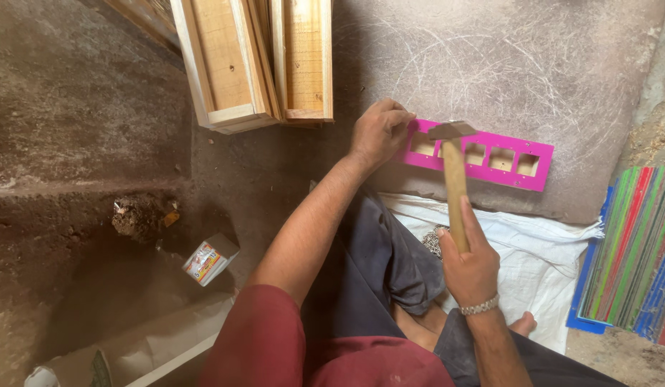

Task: The person sits on the floor and assembles wooden frames by inserting colored plastic inserts into the frames and hammering nails into them. The person repeatedly picks up frames, aligns inserts, and uses a hammer to secure nails, stacking completed units nearby.

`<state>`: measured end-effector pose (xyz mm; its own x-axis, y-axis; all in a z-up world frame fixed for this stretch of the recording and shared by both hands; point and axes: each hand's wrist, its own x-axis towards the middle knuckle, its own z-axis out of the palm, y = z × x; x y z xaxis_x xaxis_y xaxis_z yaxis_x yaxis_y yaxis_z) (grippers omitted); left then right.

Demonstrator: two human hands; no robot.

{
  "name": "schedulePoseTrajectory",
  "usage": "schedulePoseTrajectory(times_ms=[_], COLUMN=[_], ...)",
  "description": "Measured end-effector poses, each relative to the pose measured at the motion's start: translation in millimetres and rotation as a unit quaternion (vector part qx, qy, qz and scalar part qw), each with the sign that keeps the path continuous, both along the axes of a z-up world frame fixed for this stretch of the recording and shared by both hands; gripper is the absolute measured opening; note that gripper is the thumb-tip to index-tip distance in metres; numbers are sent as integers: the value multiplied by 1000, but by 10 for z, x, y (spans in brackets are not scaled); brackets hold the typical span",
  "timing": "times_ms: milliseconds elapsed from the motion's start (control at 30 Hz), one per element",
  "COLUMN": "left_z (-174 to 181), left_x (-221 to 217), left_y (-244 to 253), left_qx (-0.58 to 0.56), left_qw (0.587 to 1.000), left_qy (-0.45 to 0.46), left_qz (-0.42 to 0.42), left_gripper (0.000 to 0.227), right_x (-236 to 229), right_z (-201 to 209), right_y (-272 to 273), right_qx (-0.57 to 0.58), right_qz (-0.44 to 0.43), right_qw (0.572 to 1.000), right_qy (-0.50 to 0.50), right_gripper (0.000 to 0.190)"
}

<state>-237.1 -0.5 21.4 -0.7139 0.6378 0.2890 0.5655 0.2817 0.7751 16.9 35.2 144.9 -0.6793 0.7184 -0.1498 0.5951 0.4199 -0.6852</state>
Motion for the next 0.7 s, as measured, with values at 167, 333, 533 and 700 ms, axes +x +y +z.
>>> schedulePoseTrajectory(times_ms=[167,333,533,700], left_z=[-30,-14,-65,-73], left_x=[-9,-26,-13,-41], left_y=[-25,-3,-11,21], left_qx=[26,46,51,50], left_qw=[996,988,986,985], left_qy=[-86,-145,-158,-166], left_qz=[2,8,13,13], left_gripper=[55,73,73,75], right_x=[-147,-272,-292,-298], right_z=[-58,-152,-163,-191], right_y=[58,93,98,70], right_qx=[82,85,116,135], right_qz=[77,69,91,87], right_qw=[992,994,989,987], right_qy=[54,-10,16,-7], right_gripper=[63,66,67,68])
